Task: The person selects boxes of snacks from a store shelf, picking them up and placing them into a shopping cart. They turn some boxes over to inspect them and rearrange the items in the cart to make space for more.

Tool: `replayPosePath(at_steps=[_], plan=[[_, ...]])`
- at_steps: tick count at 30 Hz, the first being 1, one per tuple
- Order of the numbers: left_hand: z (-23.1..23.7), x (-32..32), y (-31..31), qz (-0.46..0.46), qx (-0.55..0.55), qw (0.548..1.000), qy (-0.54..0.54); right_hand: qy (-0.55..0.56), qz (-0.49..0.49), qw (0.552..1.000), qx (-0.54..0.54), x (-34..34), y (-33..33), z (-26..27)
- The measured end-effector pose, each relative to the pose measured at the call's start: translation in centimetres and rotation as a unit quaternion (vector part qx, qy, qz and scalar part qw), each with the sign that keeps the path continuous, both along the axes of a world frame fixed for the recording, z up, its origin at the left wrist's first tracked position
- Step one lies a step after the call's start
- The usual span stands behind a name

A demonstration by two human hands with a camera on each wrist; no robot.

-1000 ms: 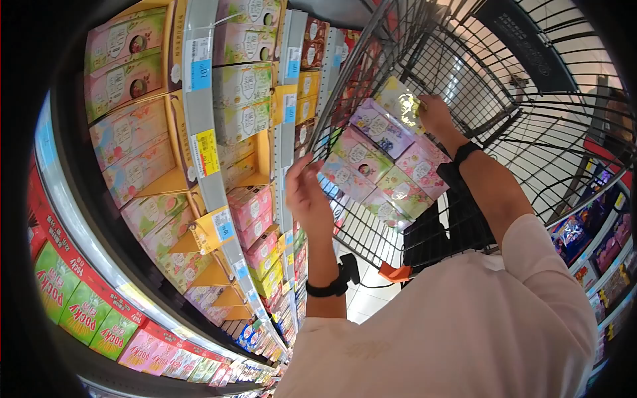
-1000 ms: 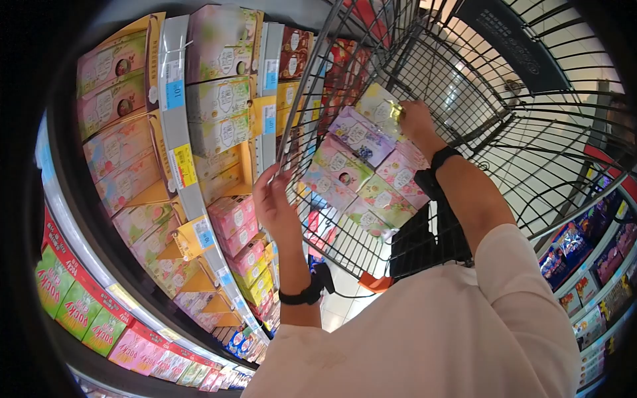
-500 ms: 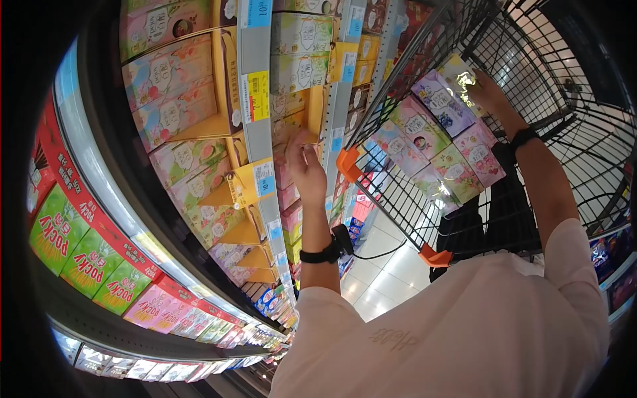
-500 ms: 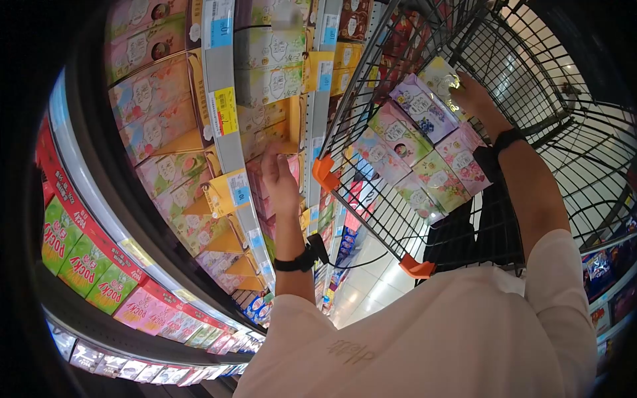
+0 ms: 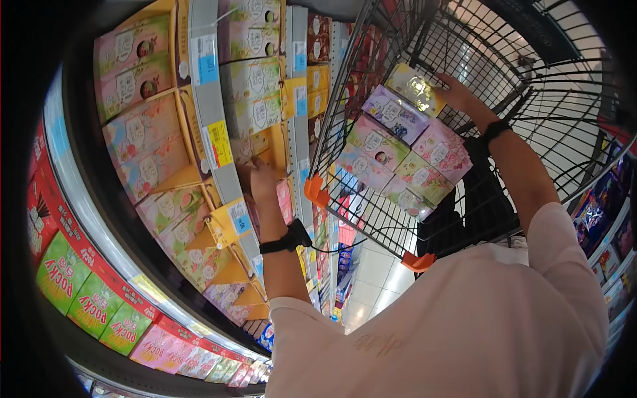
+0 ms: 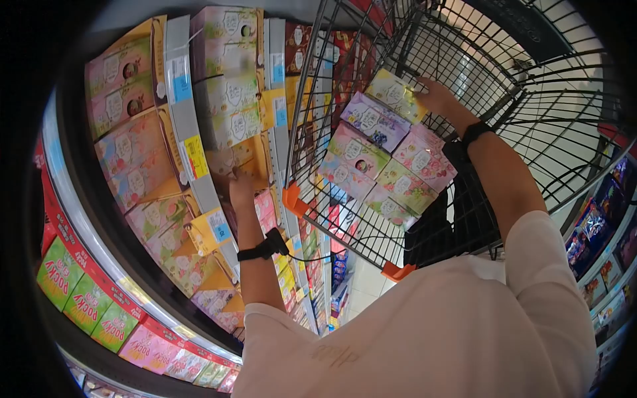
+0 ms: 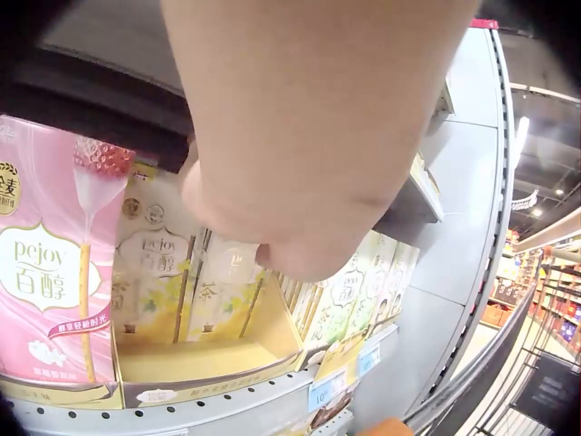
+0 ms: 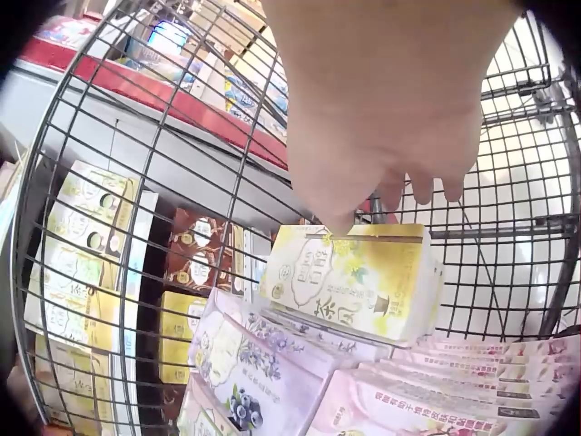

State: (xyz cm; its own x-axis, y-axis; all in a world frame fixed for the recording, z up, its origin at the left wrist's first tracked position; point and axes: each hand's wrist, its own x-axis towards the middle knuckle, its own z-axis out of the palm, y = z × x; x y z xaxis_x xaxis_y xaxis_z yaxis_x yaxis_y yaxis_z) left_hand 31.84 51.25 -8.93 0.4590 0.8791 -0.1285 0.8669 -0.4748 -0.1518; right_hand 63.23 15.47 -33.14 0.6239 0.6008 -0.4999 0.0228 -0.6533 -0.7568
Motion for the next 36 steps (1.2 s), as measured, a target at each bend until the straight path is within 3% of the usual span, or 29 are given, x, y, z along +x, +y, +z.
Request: replayPosePath(at_steps=[3, 6, 10, 13, 15, 21, 26, 29, 31, 33, 34, 35, 36], plan=[[-1.3, -1.4, 1.3, -0.035, 0.016, 0.999, -0.02, 0.029, 0.037, 0.999, -0.008, -0.1, 0.0, -0.2], [-2.5, -5.9, 3.4, -0.063, 0.065, 0.995, -0.046, 0.022, -0.008, 1.0, 0.013, -0.6, 0.0, -1.4], [3.1, 0.0, -2.4, -0.199, 0.197, 0.951, -0.133, 0.062, 0.0, 0.998, 0.009, 0.1, 0.2, 0.9], [4.9, 0.9, -5.1, -0.12, 0.145, 0.971, -0.149, 0.034, -0.003, 0.999, 0.024, 0.8, 0.4, 3.6], [6.3, 1.6, -7.4, 0.009, 0.026, 0.979, -0.201, 0.056, -0.027, 0.997, 0.042, 1.0, 0.5, 4.3], [6.5, -1.4, -12.5, -0.094, 0.08, 0.953, -0.277, 0.155, -0.079, 0.978, 0.114, 1.0, 0.9, 7.0], [9.1, -2.2, -18.0, -0.069, 0.089, 0.939, -0.326, 0.173, -0.073, 0.957, 0.22, -1.4, 1.4, 13.2], [10.7, -1.6, -21.4, -0.067, 0.086, 0.928, -0.357, 0.124, -0.002, 0.962, 0.244, -2.7, 2.2, 19.5], [11.3, -0.3, -23.2, -0.061, 0.079, 0.924, -0.369, 0.149, 0.052, 0.925, 0.345, -3.2, 2.3, 23.7], [11.7, 1.8, -25.0, -0.066, 0.033, 0.9, -0.43, 0.146, 0.102, 0.914, 0.365, -2.7, 2.0, 26.1], [11.7, 3.4, -25.8, -0.014, -0.045, 0.872, -0.488, 0.145, 0.154, 0.899, 0.383, -2.2, 1.7, 26.9], [11.6, 4.7, -26.0, -0.064, -0.062, 0.872, -0.482, 0.14, 0.154, 0.9, 0.382, -1.3, 1.2, 27.7], [10.9, 5.6, -26.1, -0.06, -0.109, 0.856, -0.501, 0.13, 0.221, 0.895, 0.365, -0.2, 0.8, 28.3]])
